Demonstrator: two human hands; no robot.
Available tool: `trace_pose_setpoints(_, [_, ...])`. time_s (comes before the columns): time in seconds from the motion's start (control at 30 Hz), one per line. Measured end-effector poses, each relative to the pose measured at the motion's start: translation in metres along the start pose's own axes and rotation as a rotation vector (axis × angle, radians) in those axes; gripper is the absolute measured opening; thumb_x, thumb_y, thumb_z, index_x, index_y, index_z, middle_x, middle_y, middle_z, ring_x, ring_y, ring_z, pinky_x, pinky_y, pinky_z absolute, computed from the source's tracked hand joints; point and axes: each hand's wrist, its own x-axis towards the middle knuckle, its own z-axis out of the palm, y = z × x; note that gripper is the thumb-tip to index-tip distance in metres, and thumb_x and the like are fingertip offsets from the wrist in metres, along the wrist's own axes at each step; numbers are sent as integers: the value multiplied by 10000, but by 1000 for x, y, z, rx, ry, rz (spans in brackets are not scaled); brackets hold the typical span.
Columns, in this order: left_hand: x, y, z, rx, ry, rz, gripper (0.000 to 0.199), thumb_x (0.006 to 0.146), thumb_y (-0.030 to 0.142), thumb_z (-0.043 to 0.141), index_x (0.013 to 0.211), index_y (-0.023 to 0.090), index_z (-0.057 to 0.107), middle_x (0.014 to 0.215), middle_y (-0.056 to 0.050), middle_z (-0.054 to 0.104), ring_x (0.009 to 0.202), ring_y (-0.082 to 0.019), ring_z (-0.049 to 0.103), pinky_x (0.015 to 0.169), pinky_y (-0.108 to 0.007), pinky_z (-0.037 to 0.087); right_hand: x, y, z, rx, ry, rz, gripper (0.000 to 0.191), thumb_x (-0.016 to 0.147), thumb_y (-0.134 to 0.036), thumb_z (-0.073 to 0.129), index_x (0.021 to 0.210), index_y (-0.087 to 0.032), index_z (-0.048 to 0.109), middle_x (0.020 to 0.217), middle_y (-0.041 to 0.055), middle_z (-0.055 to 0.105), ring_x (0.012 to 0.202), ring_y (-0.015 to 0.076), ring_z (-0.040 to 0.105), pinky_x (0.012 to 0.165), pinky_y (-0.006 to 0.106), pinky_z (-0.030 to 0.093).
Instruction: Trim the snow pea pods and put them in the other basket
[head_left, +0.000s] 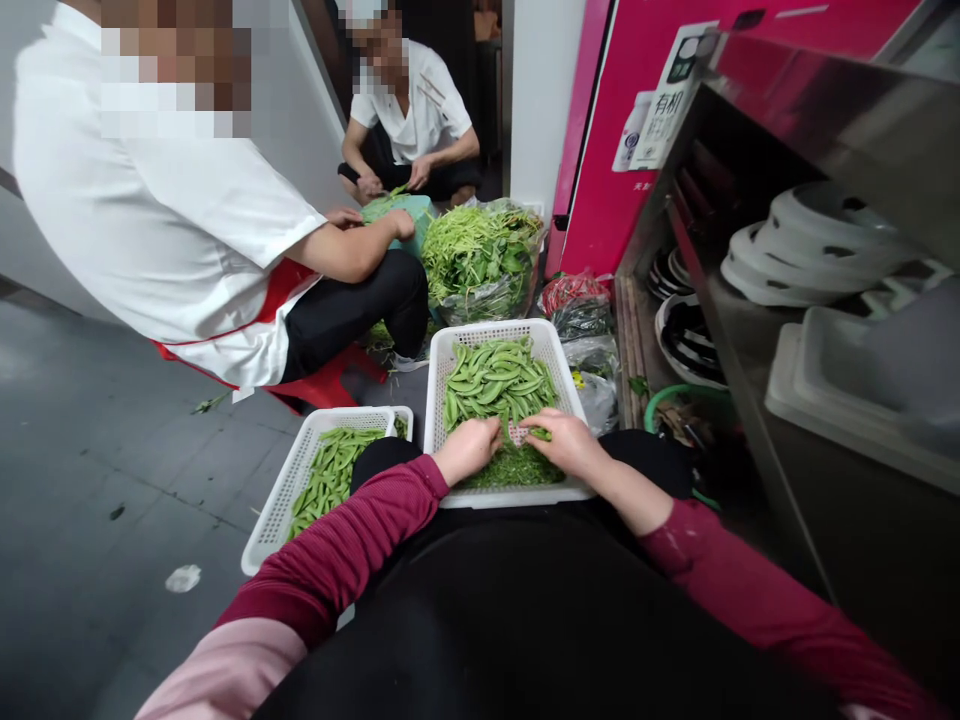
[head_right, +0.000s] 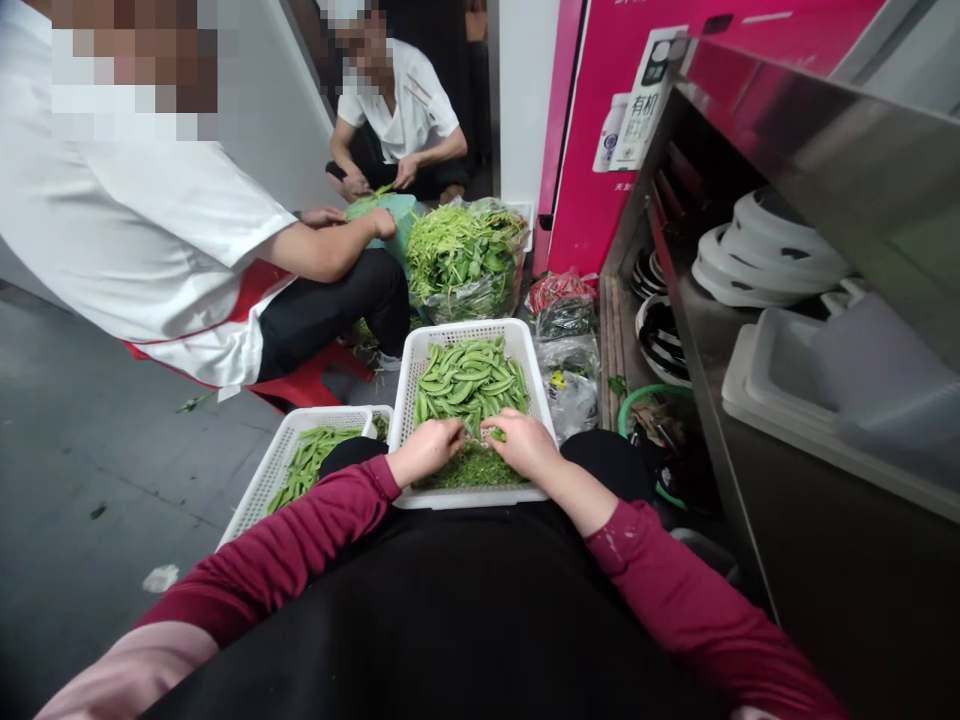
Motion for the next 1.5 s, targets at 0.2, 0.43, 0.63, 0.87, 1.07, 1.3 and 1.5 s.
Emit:
trace_pose_setpoints(0.2, [-4, 21, -22, -645, 85, -86, 64, 777, 170, 494, 774, 129, 543, 636, -15, 594, 603, -111, 575, 618, -238, 462, 4, -1, 5, -103, -2, -84, 92, 764, -253, 564, 814, -221, 635, 834, 20, 630, 773, 160, 585, 713, 275, 439])
trace_pose_setpoints(0.43, [-6, 32, -26, -1354, 18, -256, 67, 764, 115, 532, 811, 67, 532, 636, -45, 620, 615, -115, 615, 622, -254, 511, -8, -2, -9, -33, 122, -151, 93, 792, -240, 518, 809, -210, 605, 799, 24, 613, 753, 160, 571, 689, 271, 434])
trace_pose_setpoints(0.63, [-8, 38, -25, -1554, 33, -211, 189, 707, 207, 625, 800, 78, 522, 645, -42, 611, 563, -113, 602, 578, -256, 514, -18, -9, -1, 109, 248, -139, 105, 790, -265, 499, 762, -204, 579, 753, 34, 612, 743, 175, 572, 685, 295, 442])
trace_pose_setpoints(0.87, [-6, 31, 14, -1367, -23, -353, 109, 741, 176, 558, 735, 98, 482, 598, -7, 569, 451, -80, 548, 467, -219, 477, -25, -10, -2, 350, 317, 182, 170, 739, -361, 551, 738, -192, 573, 606, 1, 600, 581, 164, 556, 582, 276, 433])
trace_pose_setpoints(1.07, [-5, 14, 26, -763, -170, -358, 84, 709, 74, 484, 765, 105, 540, 621, -2, 560, 518, -90, 543, 562, -248, 475, -28, 0, -6, 688, 379, 330, 218, 690, -397, 609, 730, -193, 544, 492, -36, 542, 464, 130, 511, 517, 249, 414])
trace_pose_setpoints(1.3, [-5, 30, -15, -437, 31, 166, 394, 749, 288, 527, 1121, 160, 509, 1040, -75, 552, 861, -139, 530, 794, -257, 421, -24, 3, 0, 883, 373, 329, 245, 692, -405, 612, 757, -190, 513, 490, -45, 506, 453, 119, 490, 504, 249, 419])
trace_pose_setpoints(1.5, [-4, 28, -23, -7, -112, 150, 264, 823, 274, 388, 763, 155, 616, 756, -73, 626, 720, -168, 568, 679, -263, 422, -31, 17, -11, -5, 233, 237, 167, 722, -240, 551, 876, -193, 593, 667, 31, 595, 571, 178, 554, 529, 280, 429])
